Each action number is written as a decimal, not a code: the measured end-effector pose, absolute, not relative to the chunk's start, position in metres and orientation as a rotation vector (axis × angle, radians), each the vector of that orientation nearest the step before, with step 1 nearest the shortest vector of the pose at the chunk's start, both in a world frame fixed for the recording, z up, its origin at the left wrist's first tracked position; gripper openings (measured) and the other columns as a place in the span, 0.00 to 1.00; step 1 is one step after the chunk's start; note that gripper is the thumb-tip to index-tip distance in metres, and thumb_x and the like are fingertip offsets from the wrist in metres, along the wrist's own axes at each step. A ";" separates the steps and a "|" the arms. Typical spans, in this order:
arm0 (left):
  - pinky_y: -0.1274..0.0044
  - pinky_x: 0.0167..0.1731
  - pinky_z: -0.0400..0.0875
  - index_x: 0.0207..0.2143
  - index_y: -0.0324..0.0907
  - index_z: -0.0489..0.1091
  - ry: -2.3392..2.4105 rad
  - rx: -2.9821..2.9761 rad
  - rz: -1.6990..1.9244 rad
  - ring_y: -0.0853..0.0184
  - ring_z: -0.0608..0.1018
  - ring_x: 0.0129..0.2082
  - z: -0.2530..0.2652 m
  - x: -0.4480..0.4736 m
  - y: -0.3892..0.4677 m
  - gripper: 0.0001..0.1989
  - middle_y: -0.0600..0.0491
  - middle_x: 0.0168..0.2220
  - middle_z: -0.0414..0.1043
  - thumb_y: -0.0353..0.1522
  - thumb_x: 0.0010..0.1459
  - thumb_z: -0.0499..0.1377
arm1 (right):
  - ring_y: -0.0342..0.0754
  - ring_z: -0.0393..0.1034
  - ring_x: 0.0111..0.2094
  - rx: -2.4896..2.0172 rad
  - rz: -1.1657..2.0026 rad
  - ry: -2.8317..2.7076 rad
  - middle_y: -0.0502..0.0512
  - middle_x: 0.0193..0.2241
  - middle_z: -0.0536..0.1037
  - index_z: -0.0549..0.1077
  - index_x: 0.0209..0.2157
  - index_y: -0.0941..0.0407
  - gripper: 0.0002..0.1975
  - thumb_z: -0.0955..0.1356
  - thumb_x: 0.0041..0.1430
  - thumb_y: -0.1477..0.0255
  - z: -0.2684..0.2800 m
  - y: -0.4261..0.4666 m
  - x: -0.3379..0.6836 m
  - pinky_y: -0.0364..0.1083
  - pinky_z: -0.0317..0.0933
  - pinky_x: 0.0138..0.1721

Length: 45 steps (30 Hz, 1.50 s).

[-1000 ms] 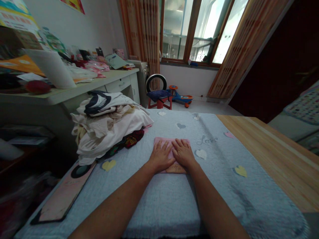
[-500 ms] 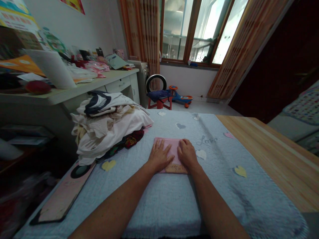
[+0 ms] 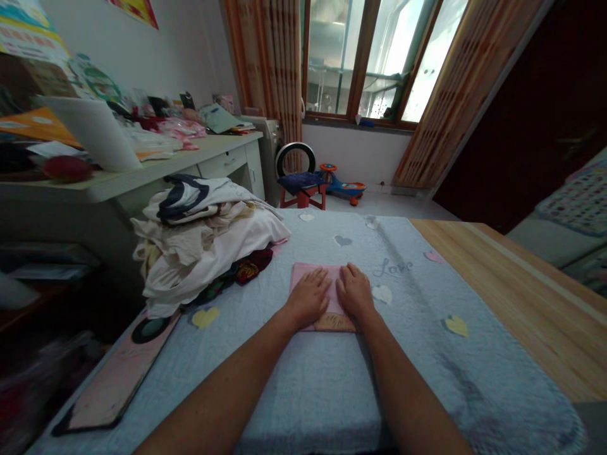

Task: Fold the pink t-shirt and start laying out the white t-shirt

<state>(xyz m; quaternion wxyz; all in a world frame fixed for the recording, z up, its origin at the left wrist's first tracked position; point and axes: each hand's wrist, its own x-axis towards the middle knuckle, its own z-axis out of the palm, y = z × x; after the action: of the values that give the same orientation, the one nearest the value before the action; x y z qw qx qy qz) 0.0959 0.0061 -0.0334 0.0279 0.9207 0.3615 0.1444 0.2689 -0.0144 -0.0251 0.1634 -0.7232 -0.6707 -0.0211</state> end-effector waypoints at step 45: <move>0.58 0.64 0.51 0.64 0.42 0.61 1.468 2.690 0.442 0.49 0.57 0.67 -0.037 0.105 0.005 0.26 0.48 0.66 0.59 0.35 0.63 0.50 | 0.52 0.51 0.66 -1.941 0.020 -2.220 0.57 0.65 0.62 0.64 0.63 0.54 0.25 0.58 0.66 0.73 -0.026 -0.011 0.262 0.54 0.44 0.65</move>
<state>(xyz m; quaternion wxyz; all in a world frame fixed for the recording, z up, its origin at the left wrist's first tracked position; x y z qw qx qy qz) 0.1052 0.0047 -0.0366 0.0225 0.8686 0.4740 0.1427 0.2624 -0.0108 -0.0259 0.0965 -0.6551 -0.7493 0.0069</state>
